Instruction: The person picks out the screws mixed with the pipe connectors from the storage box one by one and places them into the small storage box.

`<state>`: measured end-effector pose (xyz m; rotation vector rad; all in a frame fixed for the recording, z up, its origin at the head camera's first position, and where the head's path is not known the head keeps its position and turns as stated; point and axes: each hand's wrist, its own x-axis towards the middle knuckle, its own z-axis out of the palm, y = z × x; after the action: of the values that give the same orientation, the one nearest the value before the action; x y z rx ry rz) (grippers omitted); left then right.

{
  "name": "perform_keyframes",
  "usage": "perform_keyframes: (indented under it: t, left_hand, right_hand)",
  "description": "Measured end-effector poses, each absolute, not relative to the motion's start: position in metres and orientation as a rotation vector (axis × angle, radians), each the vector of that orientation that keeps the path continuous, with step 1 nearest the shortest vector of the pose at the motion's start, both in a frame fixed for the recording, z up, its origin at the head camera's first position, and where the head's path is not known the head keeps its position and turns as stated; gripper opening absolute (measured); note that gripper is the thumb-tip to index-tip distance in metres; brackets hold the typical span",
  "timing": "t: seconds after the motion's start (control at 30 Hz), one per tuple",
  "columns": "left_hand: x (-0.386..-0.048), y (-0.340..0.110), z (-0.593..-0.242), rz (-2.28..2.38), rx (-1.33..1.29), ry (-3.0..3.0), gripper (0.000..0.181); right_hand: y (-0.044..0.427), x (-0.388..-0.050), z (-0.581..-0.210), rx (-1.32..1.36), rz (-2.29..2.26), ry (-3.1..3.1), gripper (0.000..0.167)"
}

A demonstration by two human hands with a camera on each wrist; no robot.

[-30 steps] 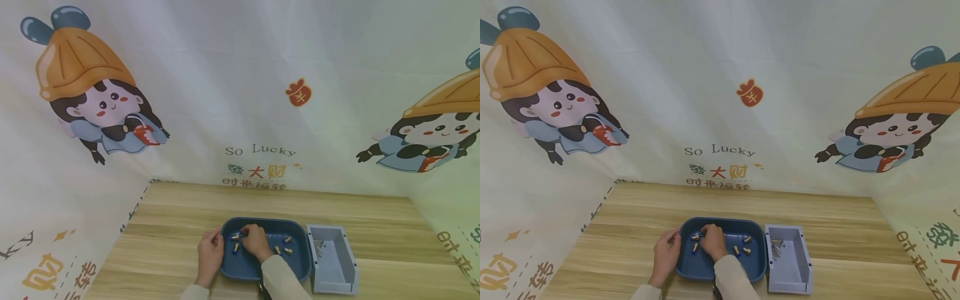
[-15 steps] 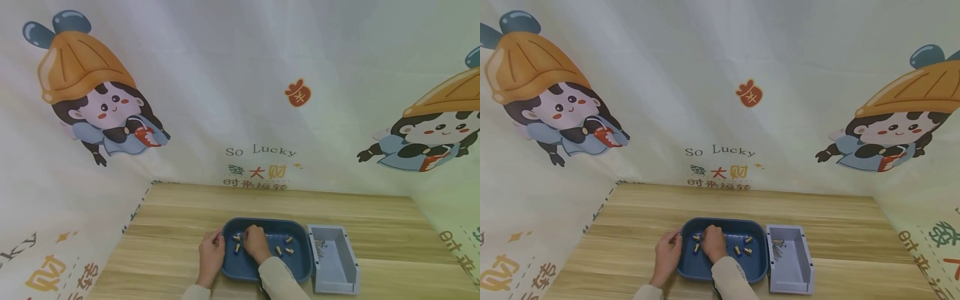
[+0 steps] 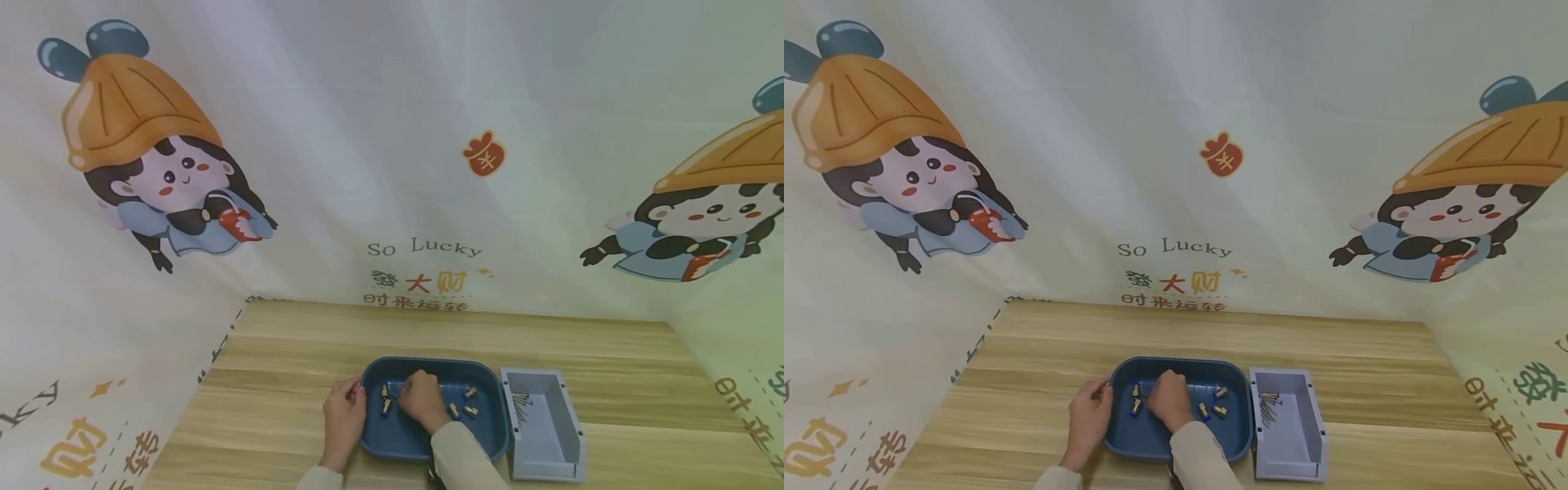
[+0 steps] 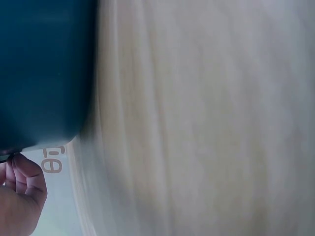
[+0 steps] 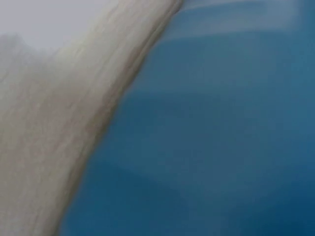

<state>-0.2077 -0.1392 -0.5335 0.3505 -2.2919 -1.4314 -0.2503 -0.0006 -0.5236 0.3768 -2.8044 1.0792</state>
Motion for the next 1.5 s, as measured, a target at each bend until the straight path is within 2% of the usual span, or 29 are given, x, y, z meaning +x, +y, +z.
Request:
perform_keyframes:
  t: [0.33, 0.6, 1.03, 1.5]
  left_hand:
    - [-0.208, -0.139, -0.534, -1.434, 0.347, -2.293, 0.024]
    - [-0.208, -0.138, -0.534, -1.443, 0.358, -2.297, 0.025]
    - [-0.207, -0.137, -0.533, -1.414, 0.339, -2.307, 0.024]
    - [-0.209, -0.139, -0.535, -1.415, 0.379, -2.328, 0.025]
  right_hand:
    - [0.011, -0.248, -0.518, 0.404, 1.198, -2.806, 0.034]
    - [0.025, -0.247, -0.509, 0.447, 1.154, -2.782, 0.015]
    - [0.05, -0.242, -0.487, 0.336, 1.359, -2.807, 0.008]
    - [0.086, -0.239, -0.467, 0.298, 1.292, -2.797, 0.006]
